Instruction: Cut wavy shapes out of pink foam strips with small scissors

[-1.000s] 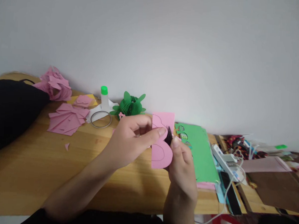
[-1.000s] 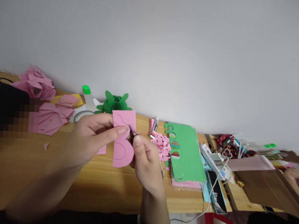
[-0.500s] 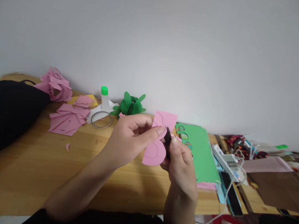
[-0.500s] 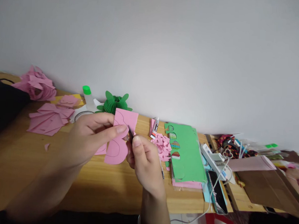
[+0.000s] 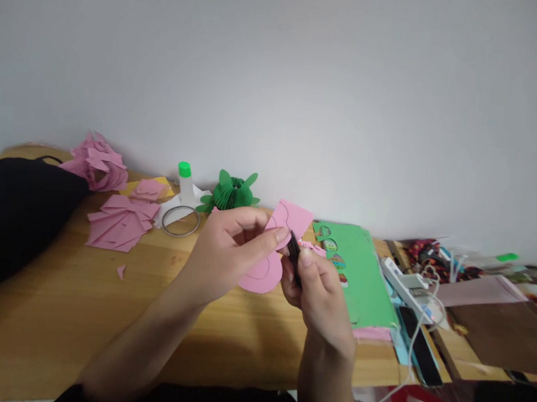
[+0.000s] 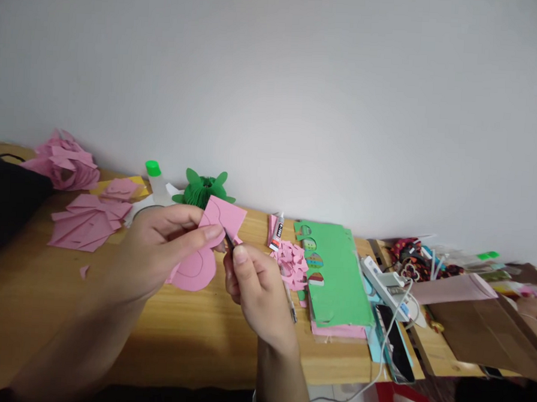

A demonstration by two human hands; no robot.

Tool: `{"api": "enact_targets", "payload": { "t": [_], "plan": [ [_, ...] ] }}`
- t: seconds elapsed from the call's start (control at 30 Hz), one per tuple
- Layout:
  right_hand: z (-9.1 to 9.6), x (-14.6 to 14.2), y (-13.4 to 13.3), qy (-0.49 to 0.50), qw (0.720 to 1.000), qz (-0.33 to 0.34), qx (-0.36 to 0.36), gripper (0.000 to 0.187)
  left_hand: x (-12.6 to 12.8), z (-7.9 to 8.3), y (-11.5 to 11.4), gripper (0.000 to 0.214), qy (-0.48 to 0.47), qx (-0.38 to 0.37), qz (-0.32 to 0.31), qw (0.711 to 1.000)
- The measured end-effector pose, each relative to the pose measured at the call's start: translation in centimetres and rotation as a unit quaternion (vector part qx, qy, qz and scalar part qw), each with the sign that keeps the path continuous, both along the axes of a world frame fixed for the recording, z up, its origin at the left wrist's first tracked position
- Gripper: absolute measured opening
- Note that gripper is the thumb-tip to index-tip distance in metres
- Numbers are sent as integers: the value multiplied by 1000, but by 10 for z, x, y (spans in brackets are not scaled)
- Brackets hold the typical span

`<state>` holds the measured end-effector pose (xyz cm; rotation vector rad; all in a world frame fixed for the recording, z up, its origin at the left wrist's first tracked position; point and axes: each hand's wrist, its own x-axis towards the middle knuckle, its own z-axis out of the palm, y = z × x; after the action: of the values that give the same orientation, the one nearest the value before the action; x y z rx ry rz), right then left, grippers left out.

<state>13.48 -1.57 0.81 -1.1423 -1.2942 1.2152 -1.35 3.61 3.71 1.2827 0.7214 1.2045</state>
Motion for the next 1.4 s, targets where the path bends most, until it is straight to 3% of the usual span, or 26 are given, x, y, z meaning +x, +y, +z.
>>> {"api": "enact_targets", "payload": {
  "t": [0.33, 0.67, 1.4],
  "plan": [
    [-1, 4, 2, 6, 1000, 21, 7, 46, -4, -4, 3, 21, 67, 29, -26, 997],
    [1, 7, 13, 28, 998, 63, -4, 44, -6, -5, 11, 22, 149, 57, -4, 987],
    [-2, 12, 12, 23, 997, 73, 7, 43, -6, -6, 12, 24, 158, 41, -22, 986]
  ]
}}
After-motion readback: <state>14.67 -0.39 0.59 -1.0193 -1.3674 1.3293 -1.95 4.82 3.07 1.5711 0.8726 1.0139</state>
